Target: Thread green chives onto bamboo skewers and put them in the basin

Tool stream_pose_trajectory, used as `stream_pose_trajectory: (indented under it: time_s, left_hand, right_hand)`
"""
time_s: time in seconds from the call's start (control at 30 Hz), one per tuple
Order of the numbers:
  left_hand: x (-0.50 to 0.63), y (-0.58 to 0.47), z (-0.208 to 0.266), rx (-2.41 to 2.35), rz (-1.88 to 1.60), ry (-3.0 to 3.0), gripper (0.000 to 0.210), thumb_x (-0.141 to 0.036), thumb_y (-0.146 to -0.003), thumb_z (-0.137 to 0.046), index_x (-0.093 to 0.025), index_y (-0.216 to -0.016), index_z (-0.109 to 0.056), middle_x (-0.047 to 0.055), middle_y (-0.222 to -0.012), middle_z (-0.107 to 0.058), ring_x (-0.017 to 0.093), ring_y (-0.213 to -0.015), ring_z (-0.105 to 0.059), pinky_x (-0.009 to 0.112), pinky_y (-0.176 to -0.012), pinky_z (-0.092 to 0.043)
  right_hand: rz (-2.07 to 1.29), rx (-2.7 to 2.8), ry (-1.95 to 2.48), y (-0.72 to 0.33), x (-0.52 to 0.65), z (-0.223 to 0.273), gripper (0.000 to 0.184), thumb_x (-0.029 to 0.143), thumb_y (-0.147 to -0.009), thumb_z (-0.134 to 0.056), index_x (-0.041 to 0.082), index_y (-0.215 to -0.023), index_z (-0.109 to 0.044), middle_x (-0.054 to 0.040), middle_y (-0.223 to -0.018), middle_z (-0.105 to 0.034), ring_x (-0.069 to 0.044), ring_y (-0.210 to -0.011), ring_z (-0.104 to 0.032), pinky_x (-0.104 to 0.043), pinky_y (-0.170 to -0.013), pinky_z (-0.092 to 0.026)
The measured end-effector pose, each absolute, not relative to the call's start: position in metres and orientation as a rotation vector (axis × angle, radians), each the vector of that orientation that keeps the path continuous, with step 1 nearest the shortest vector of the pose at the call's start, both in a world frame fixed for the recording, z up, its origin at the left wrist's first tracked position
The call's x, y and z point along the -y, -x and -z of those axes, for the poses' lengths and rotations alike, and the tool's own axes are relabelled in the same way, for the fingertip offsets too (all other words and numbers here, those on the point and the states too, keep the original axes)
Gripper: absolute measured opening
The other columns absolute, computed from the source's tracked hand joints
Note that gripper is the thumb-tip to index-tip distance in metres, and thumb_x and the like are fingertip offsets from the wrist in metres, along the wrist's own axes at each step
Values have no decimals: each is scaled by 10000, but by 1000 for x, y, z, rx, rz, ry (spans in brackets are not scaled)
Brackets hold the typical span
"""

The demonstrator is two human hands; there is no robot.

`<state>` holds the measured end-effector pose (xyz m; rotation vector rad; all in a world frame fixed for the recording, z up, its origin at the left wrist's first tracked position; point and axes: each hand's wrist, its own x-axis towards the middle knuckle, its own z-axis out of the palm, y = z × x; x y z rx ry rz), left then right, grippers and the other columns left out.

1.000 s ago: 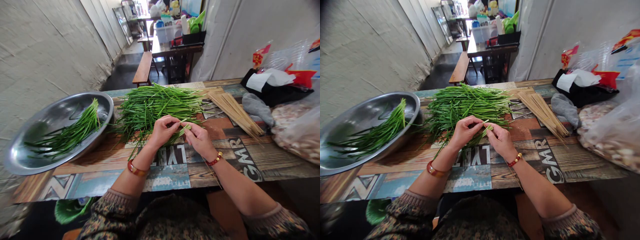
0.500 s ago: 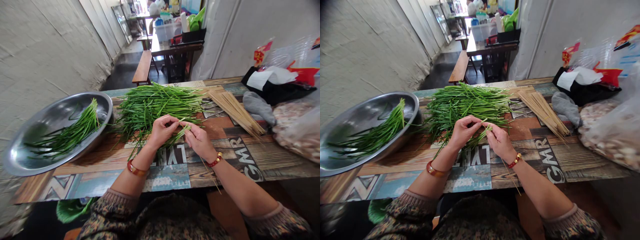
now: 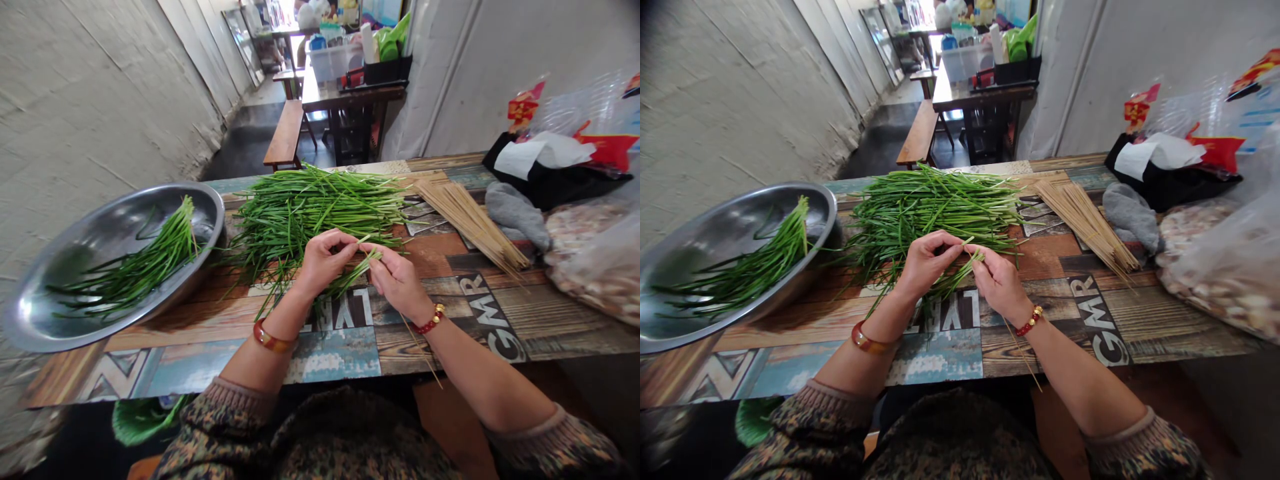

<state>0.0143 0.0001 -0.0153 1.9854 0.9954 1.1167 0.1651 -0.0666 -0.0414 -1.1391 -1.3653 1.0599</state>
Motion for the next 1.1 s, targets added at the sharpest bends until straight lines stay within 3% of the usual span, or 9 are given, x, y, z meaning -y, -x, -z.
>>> stream_pose_trajectory:
  time_s: [1.1]
  left_hand:
    - [2,-17,16,-1060,-1145,-2248,134,-217,-811,-613,-175,-691,-655,13,-672,-646,136,-668,-550,280,-666,-415]
  right_hand:
    - [-1008,1342,1185,-166,64,43,291,341,-905,-477,184,-1136,-561,70,-534,-453,-84,-418,-423,-211,-418,-337]
